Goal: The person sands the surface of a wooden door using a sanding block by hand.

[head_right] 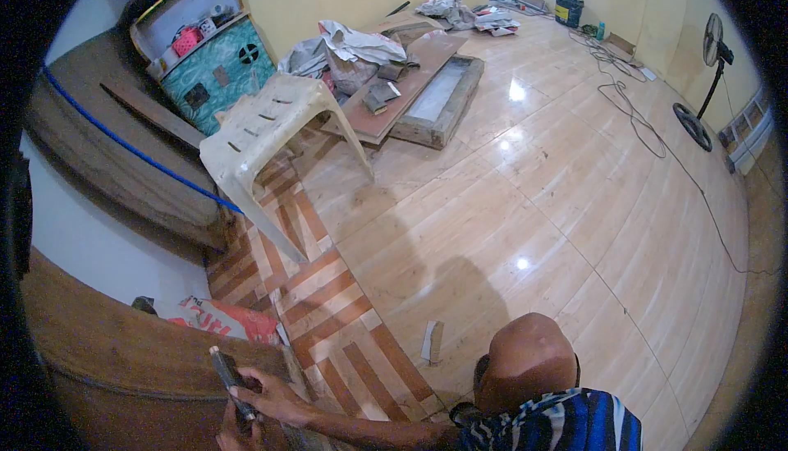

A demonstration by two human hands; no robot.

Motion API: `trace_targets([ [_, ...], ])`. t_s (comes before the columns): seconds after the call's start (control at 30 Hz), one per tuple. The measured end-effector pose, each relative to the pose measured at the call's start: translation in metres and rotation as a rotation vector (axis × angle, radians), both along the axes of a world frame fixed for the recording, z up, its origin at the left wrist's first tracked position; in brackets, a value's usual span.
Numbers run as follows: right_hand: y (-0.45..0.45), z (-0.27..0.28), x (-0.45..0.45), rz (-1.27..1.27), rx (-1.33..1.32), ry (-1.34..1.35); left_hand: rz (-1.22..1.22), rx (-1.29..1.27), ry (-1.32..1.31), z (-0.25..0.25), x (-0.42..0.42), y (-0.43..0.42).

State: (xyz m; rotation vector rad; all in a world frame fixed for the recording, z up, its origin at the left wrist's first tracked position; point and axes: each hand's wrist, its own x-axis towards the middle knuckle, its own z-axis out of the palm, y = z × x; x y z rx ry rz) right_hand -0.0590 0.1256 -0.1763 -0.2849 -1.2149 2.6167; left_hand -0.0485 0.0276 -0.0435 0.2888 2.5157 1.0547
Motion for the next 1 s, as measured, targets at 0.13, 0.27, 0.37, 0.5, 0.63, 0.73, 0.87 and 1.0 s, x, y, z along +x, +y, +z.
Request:
trace_targets([
  [0.13,0.008,0.01,0.008,-0.007,0.035,-0.033,-0.046,-0.086,0.051,0.014,0.008,0.015],
  [0.27,0.014,-0.011,0.0,-0.123,0.013,0.052,-0.201,-0.264,0.155,0.005,0.003,0.005],
  [0.37,0.044,-0.01,0.001,-0.148,-0.016,-0.087,-0.509,-0.305,0.613,-0.025,-0.008,-0.011],
  [0.5,0.066,-0.024,0.007,-0.252,-0.055,-0.205,-0.57,-0.53,0.686,-0.037,-0.017,-0.008],
  [0.63,0.063,-0.067,-0.003,-0.295,-0.106,-0.222,-0.535,-0.787,0.962,-0.045,-0.029,-0.016],
  [0.73,0.056,-0.065,-0.016,-0.377,-0.13,-0.226,-0.477,-0.955,1.023,-0.045,-0.045,-0.012],
  [0.87,0.043,-0.065,-0.016,-0.316,-0.103,-0.326,-0.497,-1.168,1.049,-0.075,-0.051,-0.015],
  [1.0,0.032,-0.084,-0.022,-0.338,-0.179,-0.285,-0.607,-1.341,1.092,-0.108,-0.058,-0.026],
])
